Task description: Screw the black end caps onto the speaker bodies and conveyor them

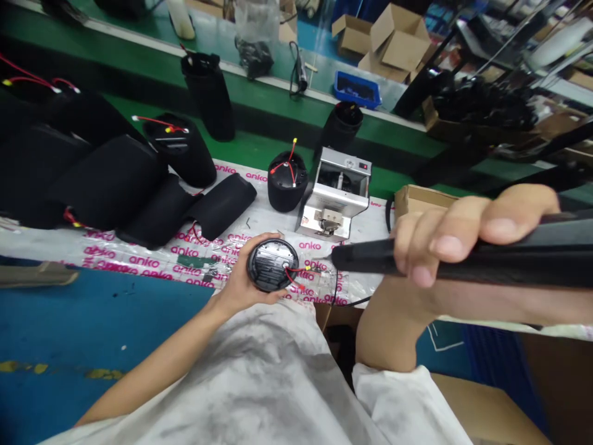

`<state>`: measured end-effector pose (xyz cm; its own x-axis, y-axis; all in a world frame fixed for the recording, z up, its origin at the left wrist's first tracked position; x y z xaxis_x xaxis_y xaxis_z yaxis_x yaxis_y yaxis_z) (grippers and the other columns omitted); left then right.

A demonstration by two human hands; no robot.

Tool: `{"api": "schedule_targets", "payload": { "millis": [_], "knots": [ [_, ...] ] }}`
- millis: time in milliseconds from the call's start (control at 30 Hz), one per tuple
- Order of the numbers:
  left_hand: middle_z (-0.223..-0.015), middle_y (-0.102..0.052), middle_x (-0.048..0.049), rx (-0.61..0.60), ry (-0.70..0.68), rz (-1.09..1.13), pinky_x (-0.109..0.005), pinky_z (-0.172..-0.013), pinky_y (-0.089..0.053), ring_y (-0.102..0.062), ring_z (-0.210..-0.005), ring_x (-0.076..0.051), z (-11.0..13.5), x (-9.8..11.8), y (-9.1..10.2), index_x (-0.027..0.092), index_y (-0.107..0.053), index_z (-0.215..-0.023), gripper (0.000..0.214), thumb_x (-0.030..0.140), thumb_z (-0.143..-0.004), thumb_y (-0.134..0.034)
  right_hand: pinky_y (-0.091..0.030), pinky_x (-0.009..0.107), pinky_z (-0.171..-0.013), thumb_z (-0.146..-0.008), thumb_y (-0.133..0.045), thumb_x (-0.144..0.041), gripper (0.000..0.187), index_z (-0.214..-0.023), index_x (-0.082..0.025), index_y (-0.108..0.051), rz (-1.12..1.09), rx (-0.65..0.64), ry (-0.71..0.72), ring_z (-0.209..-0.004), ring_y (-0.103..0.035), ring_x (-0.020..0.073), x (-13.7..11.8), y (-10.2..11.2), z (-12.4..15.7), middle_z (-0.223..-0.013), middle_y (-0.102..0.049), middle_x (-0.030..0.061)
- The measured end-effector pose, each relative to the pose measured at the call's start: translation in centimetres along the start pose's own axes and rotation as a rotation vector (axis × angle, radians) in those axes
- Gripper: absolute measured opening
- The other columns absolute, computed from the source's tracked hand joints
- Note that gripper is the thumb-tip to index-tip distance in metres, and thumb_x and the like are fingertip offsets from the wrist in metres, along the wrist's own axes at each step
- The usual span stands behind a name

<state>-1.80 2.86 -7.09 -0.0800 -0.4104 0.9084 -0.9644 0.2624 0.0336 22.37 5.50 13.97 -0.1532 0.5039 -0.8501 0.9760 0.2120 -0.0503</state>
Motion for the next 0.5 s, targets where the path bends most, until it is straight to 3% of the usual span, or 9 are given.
{"api": "schedule_targets", "payload": {
  "millis": [67, 133, 200, 300, 433, 500],
  "knots": [
    [-0.158, -0.061, -0.0169, 0.016, -0.016, 0.001, -0.059, -0.129, -0.047, -0.061, -0.149, -0.040, 0.0, -0.1, 0.0, 0.029, -0.045, -0.163, 0.108, 0.052, -0.075, -0.103, -0.044, 0.028, -0.036, -0.086, -0.089, -0.062, 0.037, -0.086, -0.025, -0.084, 0.060, 0.241, 0.225, -0.040, -0.052, 0.0120, 0.6, 1.9, -0.3, -0.066, -0.068, -0.0040],
    [-0.157, -0.062, -0.0164, 0.030, -0.040, -0.007, -0.056, -0.127, -0.050, -0.063, -0.148, -0.039, 0.0, -0.1, 0.0, 0.028, -0.046, -0.163, 0.108, 0.051, -0.074, -0.103, -0.036, 0.027, -0.030, -0.099, -0.060, -0.078, 0.066, -0.074, -0.020, -0.080, 0.067, 0.389, 0.412, -0.038, -0.054, 0.0143, 1.9, 2.1, -0.3, -0.058, -0.065, 0.0027],
    [-0.155, -0.064, -0.0159, 0.049, -0.068, -0.025, -0.053, -0.126, -0.051, -0.064, -0.146, -0.037, -0.1, 0.1, 0.0, 0.028, -0.048, -0.163, 0.108, 0.050, -0.074, -0.104, -0.035, 0.027, -0.031, -0.099, -0.053, -0.082, 0.075, -0.072, -0.018, -0.080, 0.074, 0.429, 0.373, -0.041, -0.059, 0.0172, 4.4, 1.3, -0.5, -0.058, -0.067, 0.0077],
    [-0.154, -0.065, -0.0153, 0.056, -0.090, -0.037, -0.051, -0.127, -0.050, -0.064, -0.146, -0.036, -0.2, 0.4, 0.1, 0.028, -0.048, -0.162, 0.107, 0.050, -0.074, -0.104, -0.038, 0.028, -0.031, -0.089, -0.063, -0.088, 0.071, -0.076, -0.020, -0.081, 0.094, 0.408, 0.268, -0.041, -0.061, 0.0196, 7.7, 0.1, -0.5, -0.062, -0.069, 0.0083],
    [-0.156, -0.064, -0.0152, 0.042, -0.061, -0.029, -0.052, -0.129, -0.048, -0.062, -0.149, -0.036, -0.1, 0.3, 0.2, 0.029, -0.048, -0.163, 0.107, 0.050, -0.074, -0.103, -0.039, 0.027, -0.027, -0.098, -0.047, -0.090, 0.080, -0.079, -0.020, -0.081, 0.079, 0.421, 0.213, -0.037, -0.059, 0.0200, 10.2, -0.1, -0.1, -0.062, -0.070, 0.0090],
    [-0.155, -0.064, -0.0155, 0.038, -0.041, -0.033, -0.054, -0.128, -0.048, -0.062, -0.148, -0.038, 0.0, 0.2, 0.2, 0.030, -0.048, -0.162, 0.108, 0.049, -0.072, -0.104, -0.039, 0.027, -0.026, -0.097, -0.051, -0.088, 0.078, -0.081, -0.018, -0.081, 0.017, 0.349, 0.146, -0.037, -0.060, 0.0198, 10.6, 0.0, -0.3, -0.063, -0.072, 0.0100]
  ]
}}
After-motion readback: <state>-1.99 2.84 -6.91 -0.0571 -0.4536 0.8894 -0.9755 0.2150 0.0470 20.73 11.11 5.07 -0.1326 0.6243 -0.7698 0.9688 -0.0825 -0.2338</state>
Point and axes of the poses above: each hand's wrist, its own z-axis away from the middle knuckle, its own y-axis out of the back of the hand, x = y × z, the point moved 5 cm from there along -z, towards the middle knuckle
